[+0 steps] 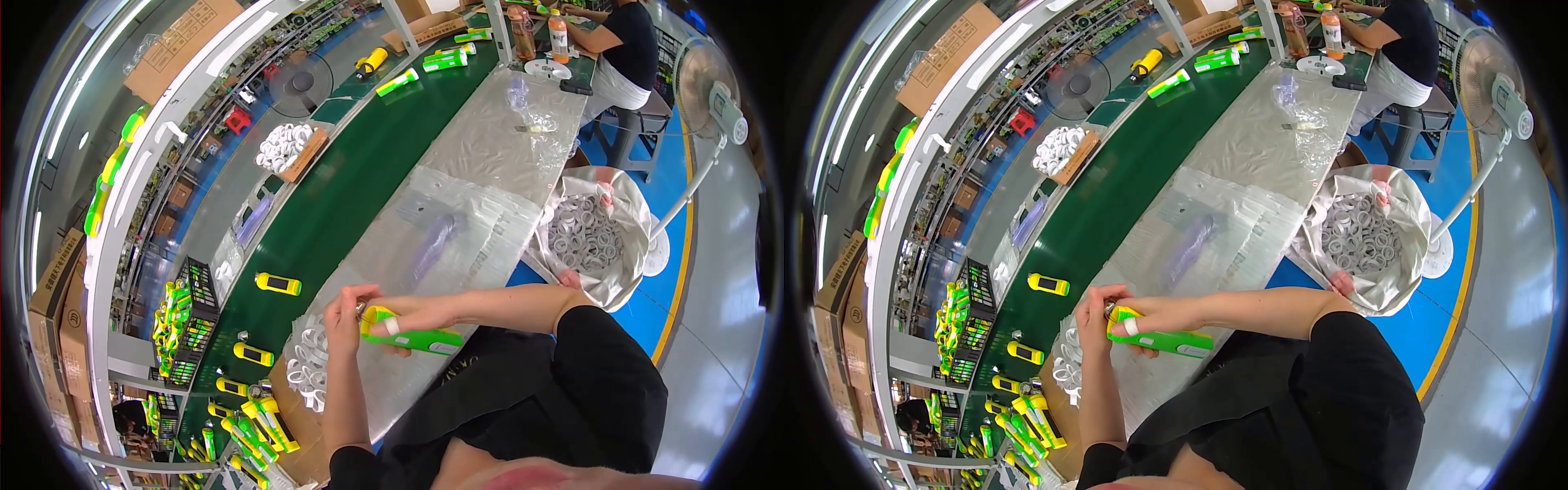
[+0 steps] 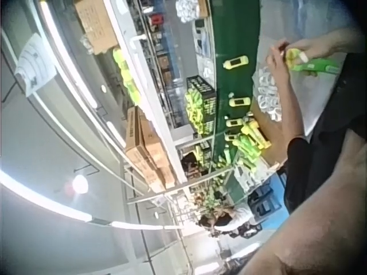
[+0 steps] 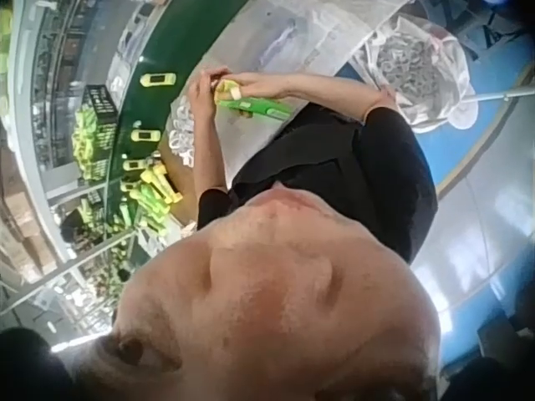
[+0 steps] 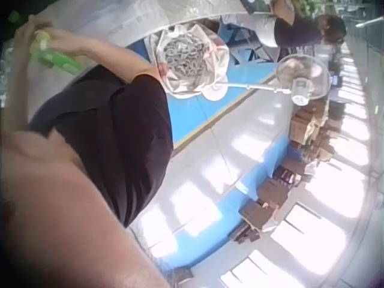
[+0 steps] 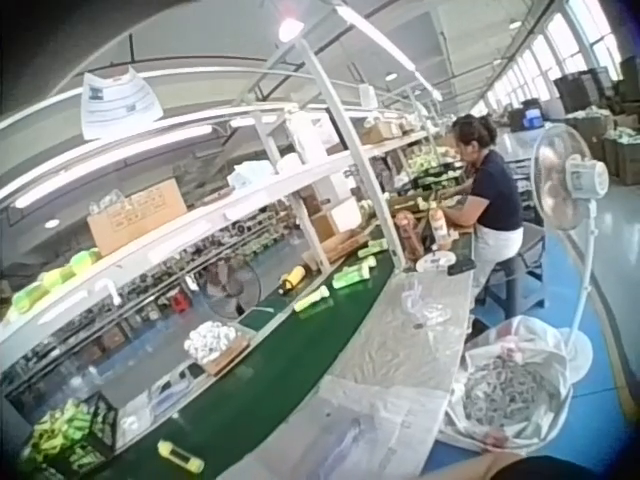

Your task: Assembling portable flashlights by fitting plastic rings and lens covers onto the main housings at a factory workstation.

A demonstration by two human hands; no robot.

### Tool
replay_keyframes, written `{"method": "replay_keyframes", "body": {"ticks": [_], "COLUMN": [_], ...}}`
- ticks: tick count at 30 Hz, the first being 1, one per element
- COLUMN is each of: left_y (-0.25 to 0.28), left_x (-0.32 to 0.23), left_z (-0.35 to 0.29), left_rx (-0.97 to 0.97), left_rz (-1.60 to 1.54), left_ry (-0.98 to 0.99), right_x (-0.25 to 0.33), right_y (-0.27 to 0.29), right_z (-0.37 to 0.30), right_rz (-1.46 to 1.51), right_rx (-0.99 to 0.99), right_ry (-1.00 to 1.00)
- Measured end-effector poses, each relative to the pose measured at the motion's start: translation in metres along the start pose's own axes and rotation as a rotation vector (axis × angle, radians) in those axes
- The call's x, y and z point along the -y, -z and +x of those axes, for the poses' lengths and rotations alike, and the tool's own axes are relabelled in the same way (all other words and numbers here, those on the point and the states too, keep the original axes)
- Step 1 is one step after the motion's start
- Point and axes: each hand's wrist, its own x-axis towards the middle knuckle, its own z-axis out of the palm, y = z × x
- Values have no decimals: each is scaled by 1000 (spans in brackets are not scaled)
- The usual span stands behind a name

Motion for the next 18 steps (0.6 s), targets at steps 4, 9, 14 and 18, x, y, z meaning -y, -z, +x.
{"method": "replay_keyframes", "body": {"ticks": [4,9,14,18], "left_y": [-10,-16,-27,-21], "left_x": [-5,-21,-26,-13], "left_z": [-21,-35,-53,-72], "left_rx": [-219,-250,-271,-307], "left_rz": [92,359,14,-30], "left_ry": [-68,-218,-231,-260], "right_x": [-7,-21,-30,-35], "right_y": [-5,-13,-14,-22], "right_z": [-8,3,4,11], "right_rz": [33,-95,20,30], "right_rx": [-25,-160,-340,-321], "right_ry": [35,-26,-40,-78]}}
